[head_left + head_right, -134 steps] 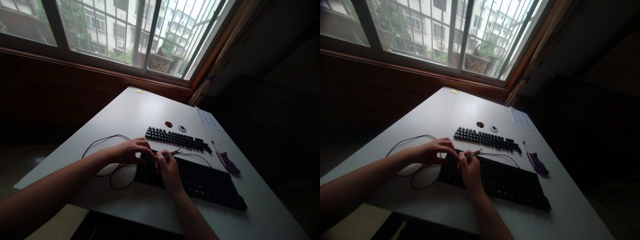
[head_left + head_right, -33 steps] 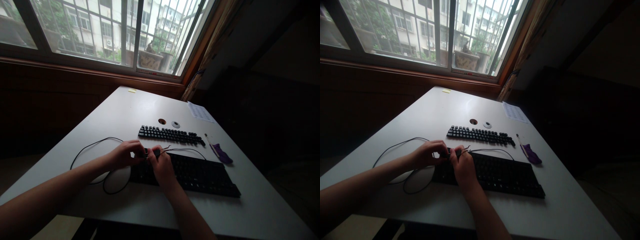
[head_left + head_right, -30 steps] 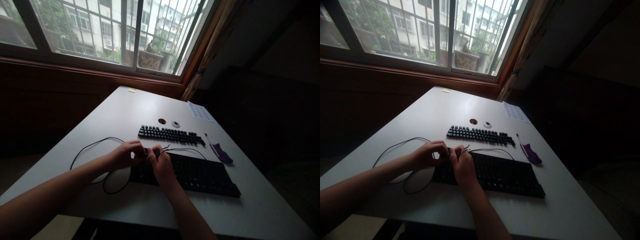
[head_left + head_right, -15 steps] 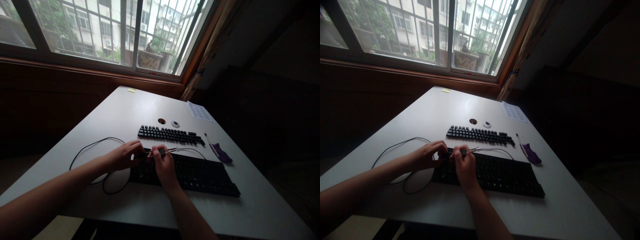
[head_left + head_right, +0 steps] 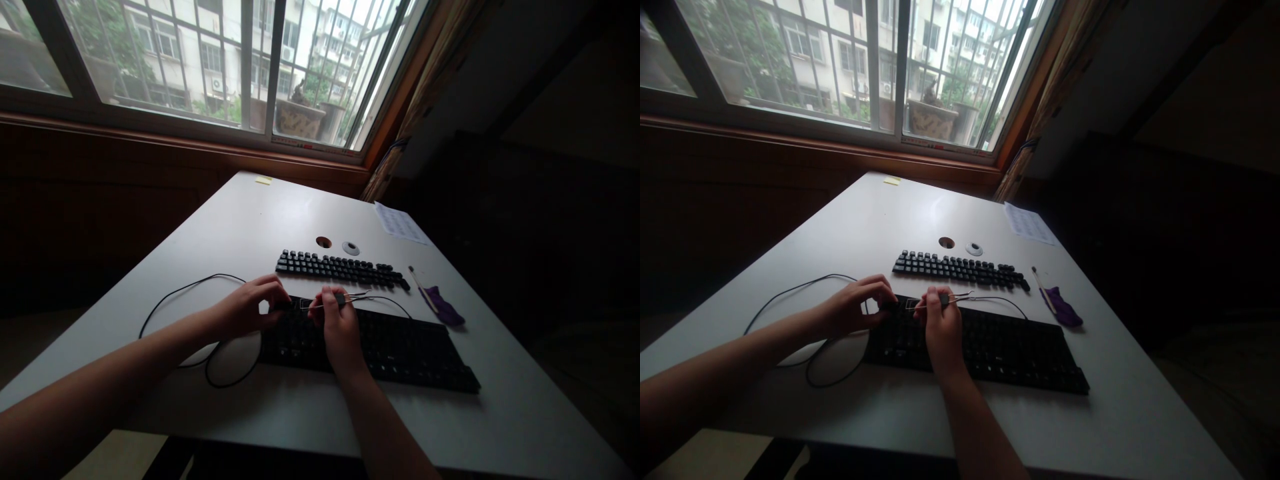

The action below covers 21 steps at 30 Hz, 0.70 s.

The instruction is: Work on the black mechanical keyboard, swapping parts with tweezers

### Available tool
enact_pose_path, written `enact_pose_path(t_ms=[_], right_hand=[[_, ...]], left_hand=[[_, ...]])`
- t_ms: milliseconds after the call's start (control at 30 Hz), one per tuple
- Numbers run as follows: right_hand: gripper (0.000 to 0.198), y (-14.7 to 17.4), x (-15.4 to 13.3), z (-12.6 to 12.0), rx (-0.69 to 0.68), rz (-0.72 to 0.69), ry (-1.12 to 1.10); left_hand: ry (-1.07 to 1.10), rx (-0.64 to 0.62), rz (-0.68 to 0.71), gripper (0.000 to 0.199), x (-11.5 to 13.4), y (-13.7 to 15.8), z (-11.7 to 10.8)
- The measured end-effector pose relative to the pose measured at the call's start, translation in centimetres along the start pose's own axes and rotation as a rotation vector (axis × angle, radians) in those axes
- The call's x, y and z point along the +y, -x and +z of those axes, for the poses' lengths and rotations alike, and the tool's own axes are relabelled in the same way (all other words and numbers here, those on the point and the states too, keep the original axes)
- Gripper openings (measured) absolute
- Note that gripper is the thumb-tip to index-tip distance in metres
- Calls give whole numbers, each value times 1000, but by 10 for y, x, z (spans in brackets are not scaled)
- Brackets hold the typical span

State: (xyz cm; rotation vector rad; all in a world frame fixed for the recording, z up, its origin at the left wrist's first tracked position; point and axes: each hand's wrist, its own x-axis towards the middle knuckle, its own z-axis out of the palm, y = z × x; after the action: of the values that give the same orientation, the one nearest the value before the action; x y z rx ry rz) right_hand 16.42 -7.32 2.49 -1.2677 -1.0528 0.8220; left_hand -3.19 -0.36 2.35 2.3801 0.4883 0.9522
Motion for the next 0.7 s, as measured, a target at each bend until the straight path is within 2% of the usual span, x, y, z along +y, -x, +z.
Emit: enact_pose_path(t_ms=[100, 200, 367, 600, 700], right_hand=[[29, -3, 2, -3, 38, 5, -22], [31, -3, 0, -7, 61, -41, 62], [31, -1, -3, -11, 87, -259, 330], [19, 2, -3, -9, 25, -341, 364], [16, 2, -5, -10, 5, -384, 415]], left_hand=[[61, 14, -46, 20, 0, 0, 0], [98, 31, -68, 17, -1, 0, 0], [225, 53, -106, 13, 0, -2, 2], [381, 73, -252, 14, 6, -3, -2], [501, 131, -328, 26, 4, -2, -2]])
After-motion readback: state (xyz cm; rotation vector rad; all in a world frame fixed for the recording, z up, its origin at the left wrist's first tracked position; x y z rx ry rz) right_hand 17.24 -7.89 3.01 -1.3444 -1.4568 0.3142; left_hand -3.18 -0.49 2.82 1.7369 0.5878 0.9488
